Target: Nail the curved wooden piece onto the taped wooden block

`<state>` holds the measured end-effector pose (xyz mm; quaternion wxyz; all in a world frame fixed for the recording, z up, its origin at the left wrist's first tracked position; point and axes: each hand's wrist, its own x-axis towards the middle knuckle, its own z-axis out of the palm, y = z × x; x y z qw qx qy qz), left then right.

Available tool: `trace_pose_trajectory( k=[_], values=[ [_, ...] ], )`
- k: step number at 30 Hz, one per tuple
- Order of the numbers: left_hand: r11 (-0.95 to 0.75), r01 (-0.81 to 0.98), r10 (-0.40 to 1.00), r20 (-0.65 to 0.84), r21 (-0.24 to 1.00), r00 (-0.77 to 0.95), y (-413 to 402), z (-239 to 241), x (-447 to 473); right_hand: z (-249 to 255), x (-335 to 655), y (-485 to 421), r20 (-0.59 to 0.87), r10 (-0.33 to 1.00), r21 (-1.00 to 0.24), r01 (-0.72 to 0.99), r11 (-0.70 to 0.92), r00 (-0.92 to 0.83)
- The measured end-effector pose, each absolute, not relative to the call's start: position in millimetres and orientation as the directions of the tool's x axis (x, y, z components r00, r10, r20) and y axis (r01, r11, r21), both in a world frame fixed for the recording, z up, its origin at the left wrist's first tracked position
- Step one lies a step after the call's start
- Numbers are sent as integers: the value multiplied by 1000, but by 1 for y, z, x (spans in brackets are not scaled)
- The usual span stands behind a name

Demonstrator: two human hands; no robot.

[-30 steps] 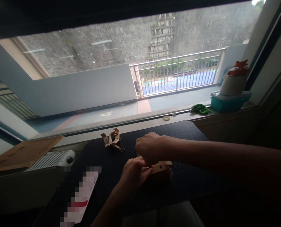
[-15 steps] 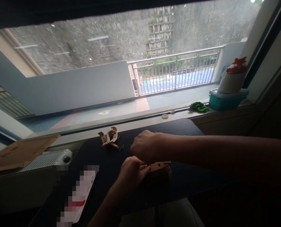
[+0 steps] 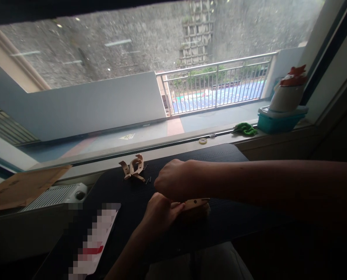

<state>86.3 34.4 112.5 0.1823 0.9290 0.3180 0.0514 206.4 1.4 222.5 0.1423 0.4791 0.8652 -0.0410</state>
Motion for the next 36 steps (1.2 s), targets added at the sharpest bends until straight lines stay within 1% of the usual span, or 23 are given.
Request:
trace_pose_trajectory(
  k=[2, 4, 9, 12, 14, 18, 20, 22, 24, 27, 29, 32, 34, 36],
  values=[
    [-733, 569, 603, -31, 372, 797, 34, 113, 86, 217, 210, 4, -299, 789, 37, 820, 571, -536],
    [-739, 560, 592, -35, 375, 805, 33, 115, 86, 212, 214, 6, -303, 790, 24, 824, 566, -534],
    [-743, 548, 587, -20, 383, 809, 33, 116, 87, 207, 220, 4, -211, 905, 61, 919, 389, -369],
    [-741, 565, 594, -38, 363, 804, 33, 117, 86, 211, 218, 1, -203, 903, 61, 916, 397, -378],
    [-739, 573, 596, -52, 353, 801, 33, 118, 86, 216, 215, -2, -214, 888, 28, 906, 422, -407],
    [-729, 604, 612, -88, 323, 786, 32, 120, 87, 221, 211, -5, -256, 860, -100, 897, 430, -441],
    [-723, 615, 618, -104, 313, 779, 32, 120, 87, 219, 211, -5, -252, 856, -126, 893, 433, -451],
    [-727, 603, 610, -94, 330, 787, 32, 120, 87, 215, 213, -5, -241, 862, -119, 895, 430, -447],
    [-739, 571, 591, -63, 357, 804, 32, 120, 87, 212, 216, -5, -212, 891, -103, 916, 388, -402],
    [-750, 548, 576, -41, 370, 816, 32, 120, 86, 210, 222, -7, -100, 943, -92, 947, 309, -317],
    [-750, 552, 578, -46, 365, 815, 32, 120, 86, 212, 224, -8, -51, 954, -67, 954, 292, -296],
    [-749, 556, 580, -47, 362, 813, 33, 118, 86, 218, 225, -9, -105, 939, -9, 944, 329, -328],
    [-751, 550, 577, -40, 365, 815, 33, 116, 85, 222, 224, -8, -168, 907, 9, 920, 393, -386],
    [-754, 546, 576, -33, 365, 817, 33, 115, 85, 223, 222, -6, -199, 874, 16, 890, 456, -444]
  ],
)
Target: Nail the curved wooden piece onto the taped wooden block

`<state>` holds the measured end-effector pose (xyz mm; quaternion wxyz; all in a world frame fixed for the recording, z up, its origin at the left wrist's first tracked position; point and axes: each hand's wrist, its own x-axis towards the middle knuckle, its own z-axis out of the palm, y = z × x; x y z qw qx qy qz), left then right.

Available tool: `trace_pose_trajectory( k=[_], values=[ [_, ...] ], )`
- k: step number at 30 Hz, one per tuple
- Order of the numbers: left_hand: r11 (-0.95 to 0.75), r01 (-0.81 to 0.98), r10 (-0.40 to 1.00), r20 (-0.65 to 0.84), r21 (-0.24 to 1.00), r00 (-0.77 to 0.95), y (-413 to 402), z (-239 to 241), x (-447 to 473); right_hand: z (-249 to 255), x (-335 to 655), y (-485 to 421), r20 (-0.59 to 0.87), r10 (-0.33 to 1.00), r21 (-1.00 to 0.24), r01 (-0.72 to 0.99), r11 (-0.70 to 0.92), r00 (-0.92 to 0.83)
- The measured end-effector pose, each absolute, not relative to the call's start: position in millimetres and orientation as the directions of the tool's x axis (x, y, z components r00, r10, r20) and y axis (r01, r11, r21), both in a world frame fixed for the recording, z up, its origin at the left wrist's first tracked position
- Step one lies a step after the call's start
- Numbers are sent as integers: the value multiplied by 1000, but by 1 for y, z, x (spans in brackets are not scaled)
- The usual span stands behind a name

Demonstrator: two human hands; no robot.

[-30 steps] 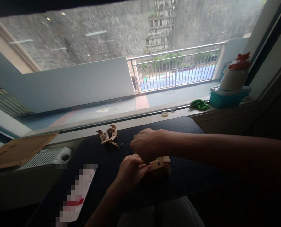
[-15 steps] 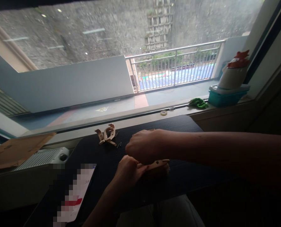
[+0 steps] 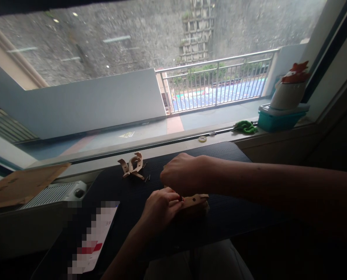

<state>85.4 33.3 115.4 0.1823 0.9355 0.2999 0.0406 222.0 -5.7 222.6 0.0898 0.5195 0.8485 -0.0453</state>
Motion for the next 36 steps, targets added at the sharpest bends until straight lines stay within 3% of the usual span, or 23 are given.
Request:
trace_pose_trajectory(
  k=[5, 10, 12, 16, 21, 30, 36],
  values=[
    [-754, 541, 579, -14, 372, 815, 33, 115, 86, 215, 222, -3, -205, 857, 30, 872, 489, -474],
    [-736, 548, 587, -29, 397, 809, 32, 116, 86, 211, 226, -8, -77, 945, 24, 947, 321, -319],
    [-732, 553, 591, -34, 398, 806, 32, 116, 86, 214, 226, -8, -90, 956, 31, 959, 282, -279],
    [-746, 539, 581, -13, 390, 814, 33, 117, 85, 223, 223, -5, -197, 902, -1, 921, 391, -383],
    [-736, 558, 594, -30, 384, 804, 32, 117, 85, 224, 220, -2, -232, 850, -21, 876, 482, -473],
    [-756, 529, 577, 12, 385, 817, 32, 116, 85, 214, 226, -7, -56, 974, -74, 973, 217, -222],
    [-758, 530, 573, -1, 380, 820, 32, 116, 85, 231, 222, -8, -270, 863, 35, 891, 453, -428]
  ],
)
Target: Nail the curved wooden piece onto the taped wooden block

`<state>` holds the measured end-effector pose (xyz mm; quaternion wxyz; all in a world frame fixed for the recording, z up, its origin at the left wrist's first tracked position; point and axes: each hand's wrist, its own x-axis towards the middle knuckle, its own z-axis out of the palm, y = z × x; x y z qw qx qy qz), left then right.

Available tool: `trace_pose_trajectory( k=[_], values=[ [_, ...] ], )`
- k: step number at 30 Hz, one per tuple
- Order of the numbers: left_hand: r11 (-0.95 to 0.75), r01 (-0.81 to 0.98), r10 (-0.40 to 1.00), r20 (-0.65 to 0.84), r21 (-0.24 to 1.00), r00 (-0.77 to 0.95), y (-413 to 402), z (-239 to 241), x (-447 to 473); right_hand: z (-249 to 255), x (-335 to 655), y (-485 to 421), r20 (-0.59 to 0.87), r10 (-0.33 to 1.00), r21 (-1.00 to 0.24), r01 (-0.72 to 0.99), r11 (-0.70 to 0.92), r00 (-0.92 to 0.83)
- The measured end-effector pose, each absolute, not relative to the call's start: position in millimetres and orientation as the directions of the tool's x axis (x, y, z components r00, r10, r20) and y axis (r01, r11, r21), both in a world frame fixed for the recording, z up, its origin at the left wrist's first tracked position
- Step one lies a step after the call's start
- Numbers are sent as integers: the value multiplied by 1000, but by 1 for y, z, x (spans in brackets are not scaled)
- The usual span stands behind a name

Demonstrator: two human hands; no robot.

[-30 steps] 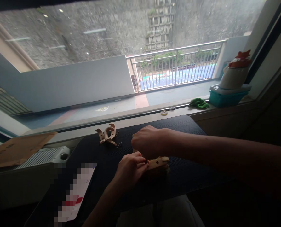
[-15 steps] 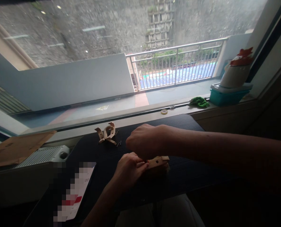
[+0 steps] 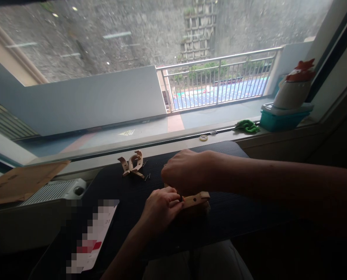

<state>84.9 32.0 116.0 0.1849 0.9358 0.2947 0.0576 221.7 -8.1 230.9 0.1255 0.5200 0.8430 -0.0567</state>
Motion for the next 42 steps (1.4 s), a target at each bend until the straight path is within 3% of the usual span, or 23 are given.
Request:
trace_pose_trajectory(
  k=[5, 12, 22, 30, 34, 38, 42],
  values=[
    [-759, 530, 575, 9, 378, 818, 31, 113, 85, 220, 221, -12, -253, 852, 39, 875, 482, -458],
    [-759, 529, 577, 16, 379, 817, 33, 111, 84, 216, 228, -13, -175, 939, 45, 951, 307, -295],
    [-748, 566, 602, -5, 345, 798, 32, 114, 85, 222, 207, -2, -326, 782, 80, 808, 583, -532],
    [-756, 538, 579, -2, 374, 815, 32, 115, 85, 215, 219, -7, -184, 916, -30, 934, 356, -356],
    [-761, 524, 573, 17, 382, 820, 34, 112, 85, 226, 217, -8, -253, 891, 14, 919, 394, -378],
    [-750, 544, 592, 15, 377, 806, 33, 112, 85, 230, 211, -8, -285, 848, -19, 887, 462, -448],
    [-748, 538, 589, 14, 388, 808, 32, 112, 85, 223, 212, -7, -279, 878, -31, 917, 397, -389]
  ],
)
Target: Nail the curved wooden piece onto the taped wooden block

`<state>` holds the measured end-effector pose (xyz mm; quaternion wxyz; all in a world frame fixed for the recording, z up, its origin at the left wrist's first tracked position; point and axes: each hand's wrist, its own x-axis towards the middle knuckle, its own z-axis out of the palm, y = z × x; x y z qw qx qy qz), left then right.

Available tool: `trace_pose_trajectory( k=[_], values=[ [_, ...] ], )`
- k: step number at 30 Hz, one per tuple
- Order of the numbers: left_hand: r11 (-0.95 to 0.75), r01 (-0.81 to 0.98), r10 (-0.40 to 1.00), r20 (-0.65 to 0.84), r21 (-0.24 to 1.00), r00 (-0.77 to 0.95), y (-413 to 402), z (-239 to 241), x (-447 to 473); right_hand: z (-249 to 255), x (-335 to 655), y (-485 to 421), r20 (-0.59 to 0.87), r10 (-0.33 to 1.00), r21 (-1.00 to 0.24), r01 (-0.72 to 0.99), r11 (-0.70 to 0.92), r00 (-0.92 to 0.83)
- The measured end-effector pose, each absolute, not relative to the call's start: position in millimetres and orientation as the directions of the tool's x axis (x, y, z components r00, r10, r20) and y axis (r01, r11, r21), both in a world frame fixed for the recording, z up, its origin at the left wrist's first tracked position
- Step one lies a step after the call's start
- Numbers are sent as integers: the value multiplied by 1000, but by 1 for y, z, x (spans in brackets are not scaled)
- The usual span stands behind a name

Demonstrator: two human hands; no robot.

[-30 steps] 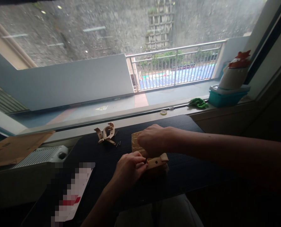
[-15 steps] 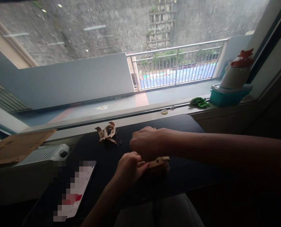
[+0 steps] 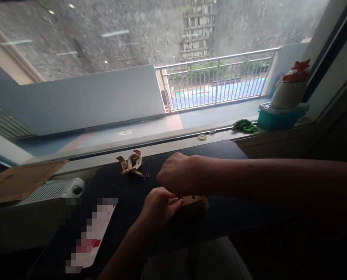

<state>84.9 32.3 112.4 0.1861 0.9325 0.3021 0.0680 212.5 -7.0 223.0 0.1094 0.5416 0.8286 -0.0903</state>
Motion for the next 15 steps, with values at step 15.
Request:
trace_pose_trajectory(
  k=[15],
  values=[
    [-764, 544, 577, -9, 346, 817, 34, 112, 85, 227, 213, -2, -276, 839, -2, 873, 488, -470]
  ],
)
